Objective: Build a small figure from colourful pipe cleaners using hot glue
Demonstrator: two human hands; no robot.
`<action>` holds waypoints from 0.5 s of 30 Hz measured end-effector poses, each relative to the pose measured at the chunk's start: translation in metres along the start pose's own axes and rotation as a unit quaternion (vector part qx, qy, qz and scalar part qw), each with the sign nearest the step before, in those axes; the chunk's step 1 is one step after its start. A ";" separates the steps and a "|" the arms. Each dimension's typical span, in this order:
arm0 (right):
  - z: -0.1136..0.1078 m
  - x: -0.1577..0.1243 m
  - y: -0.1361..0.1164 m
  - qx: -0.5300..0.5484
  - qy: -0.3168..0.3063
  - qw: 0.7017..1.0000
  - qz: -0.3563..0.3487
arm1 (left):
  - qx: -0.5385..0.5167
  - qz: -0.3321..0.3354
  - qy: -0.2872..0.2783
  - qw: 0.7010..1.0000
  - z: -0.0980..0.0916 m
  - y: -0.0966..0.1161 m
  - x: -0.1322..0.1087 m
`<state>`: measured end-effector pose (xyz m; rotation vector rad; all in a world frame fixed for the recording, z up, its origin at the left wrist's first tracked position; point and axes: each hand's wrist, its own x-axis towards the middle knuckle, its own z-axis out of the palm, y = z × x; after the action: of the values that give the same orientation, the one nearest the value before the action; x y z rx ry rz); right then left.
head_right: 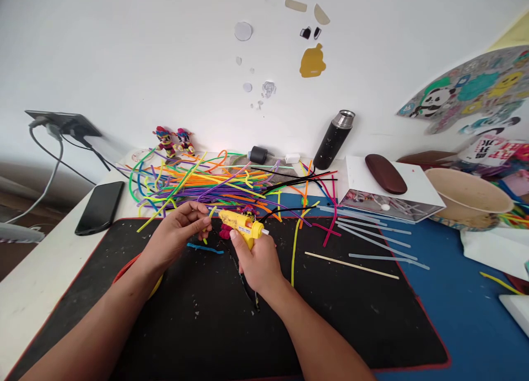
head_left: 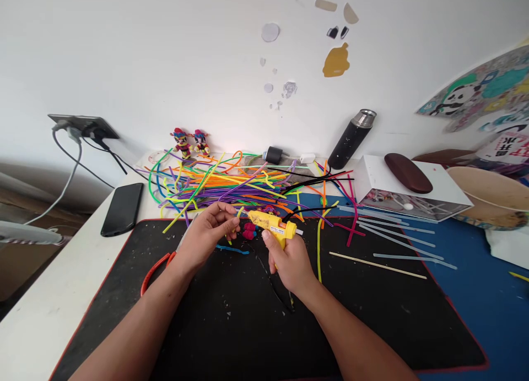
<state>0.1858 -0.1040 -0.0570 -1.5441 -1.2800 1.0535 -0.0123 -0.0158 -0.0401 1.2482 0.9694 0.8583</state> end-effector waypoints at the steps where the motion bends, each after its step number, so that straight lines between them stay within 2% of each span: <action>1: 0.000 0.000 0.001 -0.002 -0.002 1.000 0.001 | -0.001 -0.001 0.001 1.000 0.000 0.000 0.000; 15: -0.001 0.000 0.000 -0.013 0.001 1.000 -0.010 | 0.017 0.009 0.008 1.000 0.000 0.000 0.000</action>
<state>0.1867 -0.1037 -0.0568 -1.5497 -1.3100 1.0264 -0.0127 -0.0162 -0.0405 1.2819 0.9904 0.8713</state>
